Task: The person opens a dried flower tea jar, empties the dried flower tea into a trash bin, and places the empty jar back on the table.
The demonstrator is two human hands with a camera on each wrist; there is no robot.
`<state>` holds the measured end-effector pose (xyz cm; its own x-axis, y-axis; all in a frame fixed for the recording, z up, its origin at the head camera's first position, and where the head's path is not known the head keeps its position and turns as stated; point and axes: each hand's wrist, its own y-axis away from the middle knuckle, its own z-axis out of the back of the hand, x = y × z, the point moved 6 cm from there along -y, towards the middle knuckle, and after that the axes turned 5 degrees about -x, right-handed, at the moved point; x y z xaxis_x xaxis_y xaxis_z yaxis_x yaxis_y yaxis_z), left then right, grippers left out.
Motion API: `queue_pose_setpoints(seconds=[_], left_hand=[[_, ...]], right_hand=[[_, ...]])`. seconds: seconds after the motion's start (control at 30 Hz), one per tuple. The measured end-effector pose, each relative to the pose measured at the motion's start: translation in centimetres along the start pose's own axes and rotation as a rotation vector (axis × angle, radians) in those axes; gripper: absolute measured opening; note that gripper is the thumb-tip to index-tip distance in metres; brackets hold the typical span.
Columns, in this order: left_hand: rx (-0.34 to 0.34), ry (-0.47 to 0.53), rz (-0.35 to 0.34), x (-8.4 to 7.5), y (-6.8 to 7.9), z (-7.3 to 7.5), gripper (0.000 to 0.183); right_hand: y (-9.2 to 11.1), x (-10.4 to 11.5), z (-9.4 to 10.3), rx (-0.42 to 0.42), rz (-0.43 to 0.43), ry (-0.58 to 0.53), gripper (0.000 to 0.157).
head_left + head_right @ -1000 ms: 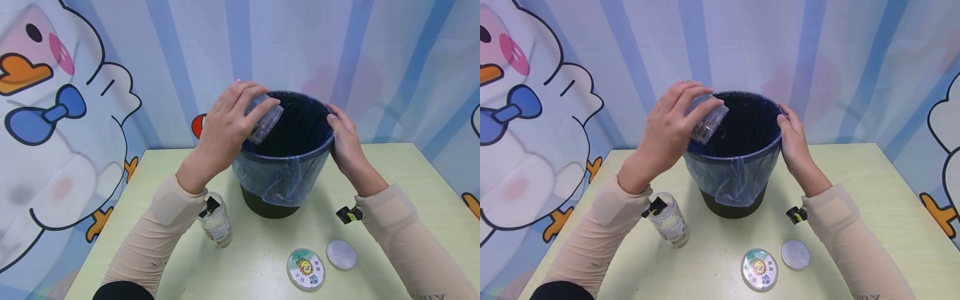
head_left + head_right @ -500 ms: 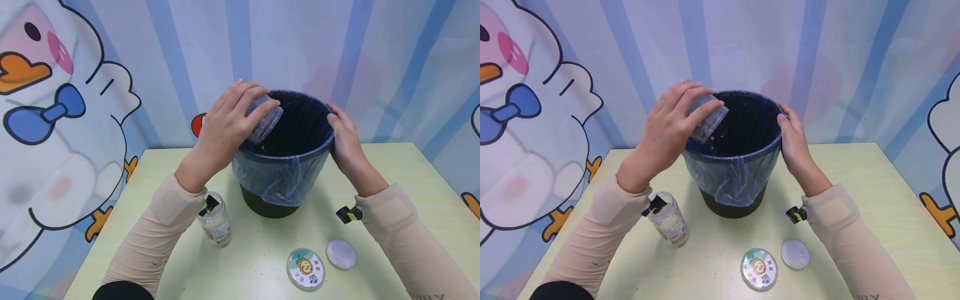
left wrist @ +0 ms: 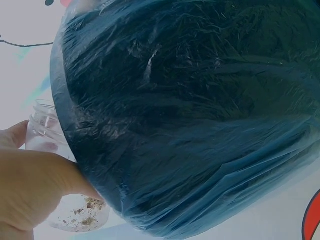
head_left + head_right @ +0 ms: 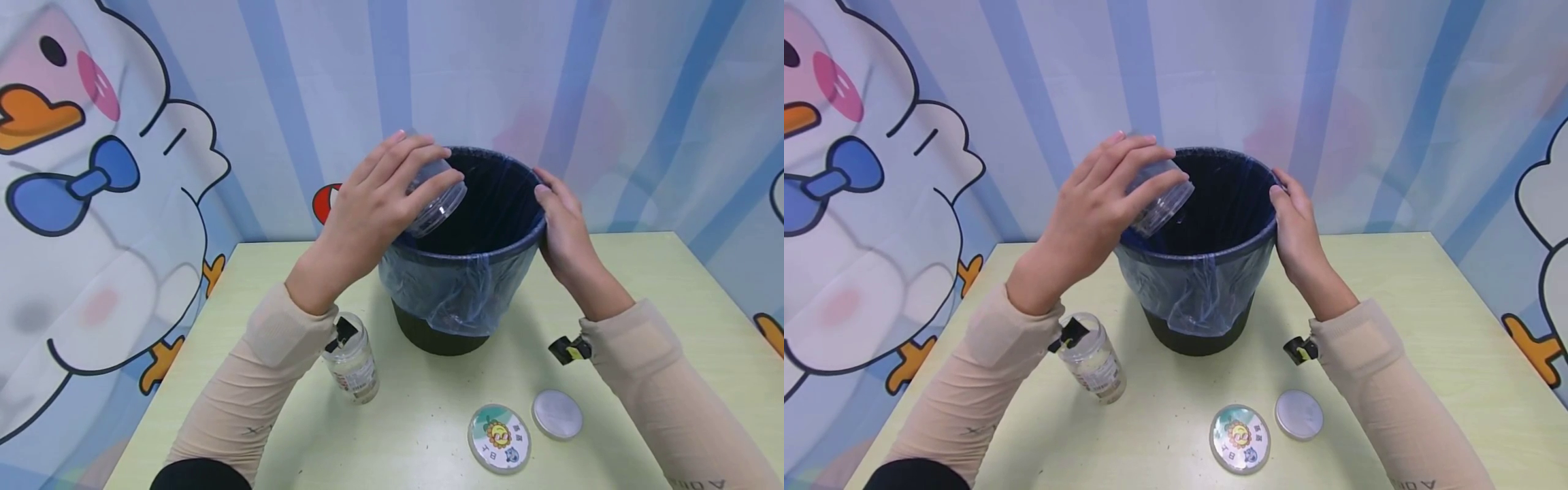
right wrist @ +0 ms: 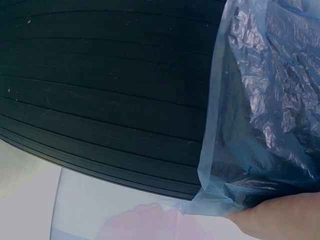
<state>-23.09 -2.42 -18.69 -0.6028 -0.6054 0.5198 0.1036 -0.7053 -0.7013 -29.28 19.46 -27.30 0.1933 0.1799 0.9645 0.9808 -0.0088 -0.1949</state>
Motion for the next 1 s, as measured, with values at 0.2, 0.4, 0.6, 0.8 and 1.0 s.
queue_pose_setpoints(seconds=[0.2,0.4,0.6,0.8,1.0], left_hand=[[-0.009,0.009,-0.014,-0.08,-0.1,0.08,0.044],[-0.027,-0.007,-0.056,-0.29,-0.3,0.13,0.045],[-0.004,-0.059,-0.106,-0.58,-0.41,0.08,0.047],[0.011,-0.045,-0.101,-0.56,-0.36,-0.15,0.047],[0.004,-0.042,-0.121,-0.73,-0.36,-0.03,0.048]], right_hand=[[0.05,0.04,-0.03,-0.003,-0.001,0.004,0.056],[0.01,0.05,-0.07,-0.003,0.0,0.003,0.055],[0.05,0.06,0.02,0.001,-0.002,0.006,0.056],[0.01,0.13,-0.03,0.008,0.0,-0.002,0.056],[0.03,0.09,-0.05,0.001,-0.006,-0.001,0.056]])
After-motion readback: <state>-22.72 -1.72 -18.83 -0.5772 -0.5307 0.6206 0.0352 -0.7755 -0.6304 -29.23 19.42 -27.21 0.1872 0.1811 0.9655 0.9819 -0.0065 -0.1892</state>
